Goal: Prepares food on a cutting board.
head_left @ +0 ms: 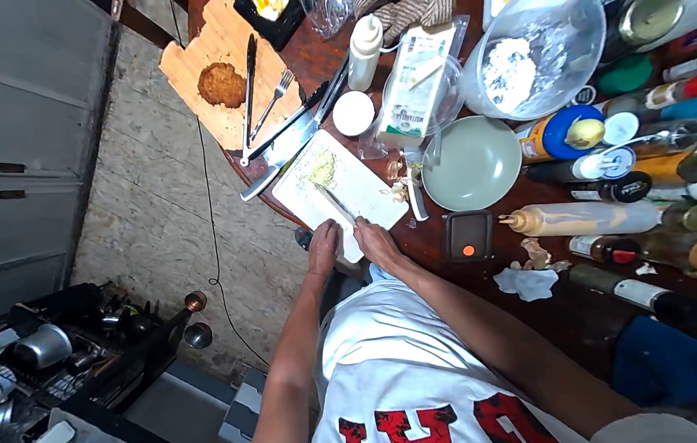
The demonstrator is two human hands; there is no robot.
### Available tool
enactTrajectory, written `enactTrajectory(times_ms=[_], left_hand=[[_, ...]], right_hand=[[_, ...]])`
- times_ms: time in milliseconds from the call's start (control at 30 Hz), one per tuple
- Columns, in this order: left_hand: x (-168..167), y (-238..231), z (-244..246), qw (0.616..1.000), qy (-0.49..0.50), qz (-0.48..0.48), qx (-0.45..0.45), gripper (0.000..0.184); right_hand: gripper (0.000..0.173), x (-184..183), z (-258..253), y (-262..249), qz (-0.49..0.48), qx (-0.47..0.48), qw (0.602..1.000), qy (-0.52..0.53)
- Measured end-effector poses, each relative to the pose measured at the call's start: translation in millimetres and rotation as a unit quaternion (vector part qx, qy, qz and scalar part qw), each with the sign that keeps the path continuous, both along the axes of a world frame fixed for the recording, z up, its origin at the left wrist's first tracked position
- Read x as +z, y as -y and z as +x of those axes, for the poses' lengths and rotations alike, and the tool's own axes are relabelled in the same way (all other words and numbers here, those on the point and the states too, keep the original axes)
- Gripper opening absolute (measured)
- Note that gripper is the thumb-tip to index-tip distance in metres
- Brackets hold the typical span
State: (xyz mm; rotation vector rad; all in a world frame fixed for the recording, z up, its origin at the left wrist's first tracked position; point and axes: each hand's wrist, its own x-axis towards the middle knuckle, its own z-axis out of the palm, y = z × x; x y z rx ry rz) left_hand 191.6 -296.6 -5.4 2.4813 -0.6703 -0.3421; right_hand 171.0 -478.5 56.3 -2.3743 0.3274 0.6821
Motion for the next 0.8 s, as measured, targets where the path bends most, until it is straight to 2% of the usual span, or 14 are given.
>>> enactTrajectory(times_ms=[100,200,500,800], left_hand=[[0.7,3.2,-2.8,0.997,-0.001,-0.015,0.075,0.021],[-2.3,6.3,-5.4,0.994,-0.005,-0.035,0.105,0.018],[-5.1,14.2,-12.1,0.992,-0.006,-0.068,0.105,0.018],[-7.1,10.6,-9.7,0.995,-0.007,-0.058,0.084,0.018]], right_hand=[[0.030,5.2,-6.1,-0.8,-0.003,0.002,1.000,-0.011],[0.032,11.6,-8.6,-5.0,-0.002,0.003,1.000,-0.025],[0.033,14.2,0.7,-15.6,0.002,0.023,0.999,-0.042],[0.032,14.7,7.7,-24.2,-0.019,0.040,0.997,-0.067]])
